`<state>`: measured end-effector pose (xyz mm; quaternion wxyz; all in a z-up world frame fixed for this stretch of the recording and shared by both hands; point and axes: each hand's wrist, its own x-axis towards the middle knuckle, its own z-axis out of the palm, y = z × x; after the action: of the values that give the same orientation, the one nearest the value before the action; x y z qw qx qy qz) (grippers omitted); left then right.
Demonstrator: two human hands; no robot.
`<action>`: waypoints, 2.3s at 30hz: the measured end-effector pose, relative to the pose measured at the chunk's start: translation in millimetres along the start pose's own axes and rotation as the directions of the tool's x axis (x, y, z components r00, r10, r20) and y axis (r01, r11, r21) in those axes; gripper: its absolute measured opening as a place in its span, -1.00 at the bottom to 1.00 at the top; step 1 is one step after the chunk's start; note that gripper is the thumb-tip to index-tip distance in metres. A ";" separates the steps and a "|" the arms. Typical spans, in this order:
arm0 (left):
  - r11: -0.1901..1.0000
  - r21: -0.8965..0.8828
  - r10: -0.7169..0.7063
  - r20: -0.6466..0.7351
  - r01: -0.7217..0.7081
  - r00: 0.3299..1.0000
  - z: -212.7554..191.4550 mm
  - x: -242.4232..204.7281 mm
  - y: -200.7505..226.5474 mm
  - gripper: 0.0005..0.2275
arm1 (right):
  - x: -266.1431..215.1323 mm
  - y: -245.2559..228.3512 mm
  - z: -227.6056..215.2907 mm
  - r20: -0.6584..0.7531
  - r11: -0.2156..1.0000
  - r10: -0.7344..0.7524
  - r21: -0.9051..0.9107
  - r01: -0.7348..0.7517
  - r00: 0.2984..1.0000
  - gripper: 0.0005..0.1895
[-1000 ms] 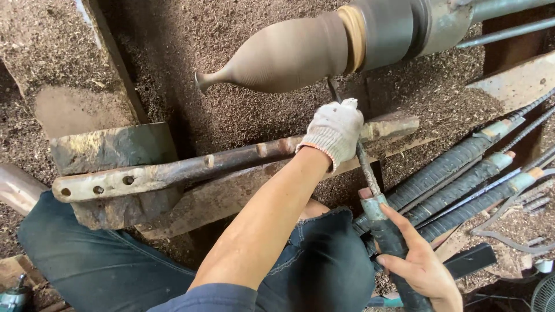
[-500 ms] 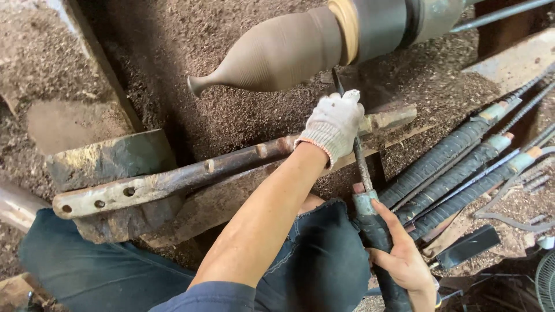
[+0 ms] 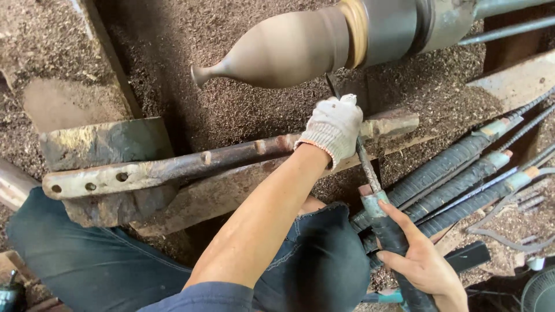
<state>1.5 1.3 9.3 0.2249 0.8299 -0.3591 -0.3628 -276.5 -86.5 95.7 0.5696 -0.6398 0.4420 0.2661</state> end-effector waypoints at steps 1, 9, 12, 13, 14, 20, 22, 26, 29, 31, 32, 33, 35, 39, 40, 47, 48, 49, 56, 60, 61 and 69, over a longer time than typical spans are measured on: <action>1.000 0.002 -0.003 -0.003 0.003 1.000 -1.5 -0.6 0.7 -0.64 | 1.6 1.5 -5.0 0.005 0.999 0.030 -0.021 -0.030 1.000 0.01; 1.000 -0.003 0.008 -0.043 -0.008 0.999 -2.7 -2.6 1.6 -0.65 | 7.3 19.9 -14.0 0.061 0.997 -0.018 0.071 0.014 0.998 0.06; 0.999 -0.032 -0.009 -0.042 0.007 0.999 -0.4 -2.9 -2.3 -0.63 | 5.7 21.5 -3.5 0.051 0.988 -0.057 0.146 0.049 0.997 0.05; 0.999 -0.039 -0.002 -0.054 0.000 0.999 -0.7 -1.5 -2.2 -0.63 | 5.4 18.0 1.1 0.033 0.985 -0.103 0.141 0.098 0.994 0.03; 0.999 -0.048 0.003 -0.062 -0.006 0.998 0.2 -1.3 -2.2 -0.63 | 3.8 15.4 6.3 0.015 0.981 -0.145 0.134 0.142 0.989 0.01; 0.999 -0.045 0.018 -0.006 -0.018 1.000 -4.7 -2.2 -3.0 -0.60 | 1.1 10.7 24.4 -0.027 0.972 -0.169 0.160 0.171 0.985 -0.03; 0.998 -0.041 0.038 0.007 -0.038 0.999 -6.6 -3.1 -3.1 -0.62 | 0.4 16.3 28.5 -0.059 0.977 -0.142 0.150 0.150 0.988 -0.02; 0.998 -0.024 0.065 0.057 -0.063 0.996 -14.2 -4.3 -2.1 -0.63 | 1.5 37.4 34.7 -0.078 0.972 -0.128 0.190 0.140 0.989 0.02; 0.994 -0.094 0.055 0.018 -0.054 0.998 -4.5 -1.6 -4.1 -0.61 | -0.4 34.1 45.4 -0.102 0.970 -0.120 0.202 0.139 0.987 0.04; 0.993 -0.101 0.062 0.006 -0.061 0.998 -6.0 -1.2 -3.9 -0.61 | -0.8 26.2 48.1 -0.114 0.972 -0.128 0.183 0.148 0.985 0.02; 0.992 -0.109 0.060 -0.008 -0.061 0.998 -6.8 -1.0 -4.7 -0.62 | 0.3 22.0 48.5 -0.118 0.974 -0.137 0.163 0.155 0.983 0.00; 0.992 -0.110 0.058 -0.011 -0.059 0.998 -9.2 -1.3 -4.3 -0.62 | 0.6 24.3 44.0 -0.116 0.975 -0.139 0.160 0.156 0.984 0.00; 0.996 -0.051 0.078 0.028 -0.077 0.997 -11.9 -3.3 -3.9 -0.64 | 1.1 30.3 34.0 -0.073 0.982 -0.115 0.141 0.124 0.991 -0.01; 0.995 -0.010 0.097 -0.012 -0.097 0.995 -2.2 -1.7 -5.4 -0.67 | 1.0 12.9 23.8 -0.053 0.983 -0.111 0.140 0.117 0.992 -0.02; 0.997 -0.008 0.081 -0.007 -0.081 0.997 -4.4 -1.8 -4.2 -0.66 | 0.8 8.8 19.6 -0.035 0.987 -0.153 0.043 0.154 0.988 -0.02; 0.995 0.066 0.069 0.023 -0.071 0.997 -3.1 2.2 -1.7 -0.71 | 13.3 66.7 -46.4 0.191 0.986 -0.167 0.037 0.163 0.967 0.08; 0.996 0.063 0.064 0.019 -0.065 0.998 -2.2 2.9 -1.6 -0.71 | 11.6 42.3 -38.5 0.196 0.986 -0.166 0.032 0.163 0.966 0.08; 0.997 0.050 0.053 0.007 -0.053 0.999 -1.3 3.5 -1.9 -0.70 | 10.1 17.9 -30.0 0.138 0.993 -0.110 -0.035 0.116 0.984 0.07; 0.994 0.083 0.073 0.043 -0.076 0.996 -3.6 3.9 -2.6 -0.67 | 12.7 75.9 -41.0 0.150 0.982 -0.167 0.113 0.150 0.975 0.09; 0.994 0.061 0.085 0.023 -0.086 0.996 -5.1 3.3 -4.8 -0.65 | 6.9 34.3 -8.7 0.042 0.986 -0.106 0.132 0.100 0.993 0.04; 0.995 0.052 0.083 0.029 -0.084 0.996 -5.0 3.6 -5.5 -0.63 | 6.5 35.9 -6.7 0.030 0.984 -0.097 0.150 0.091 0.995 0.03; 0.986 0.057 0.154 -0.009 -0.154 0.988 -0.6 6.2 -8.5 -0.69 | 2.3 24.4 21.4 -0.052 0.978 -0.139 0.147 0.145 0.989 -0.01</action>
<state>8.5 2.1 1.6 0.2311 0.8081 -0.4308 -0.3287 -293.1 -65.5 77.1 0.6246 -0.6303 0.4257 0.1771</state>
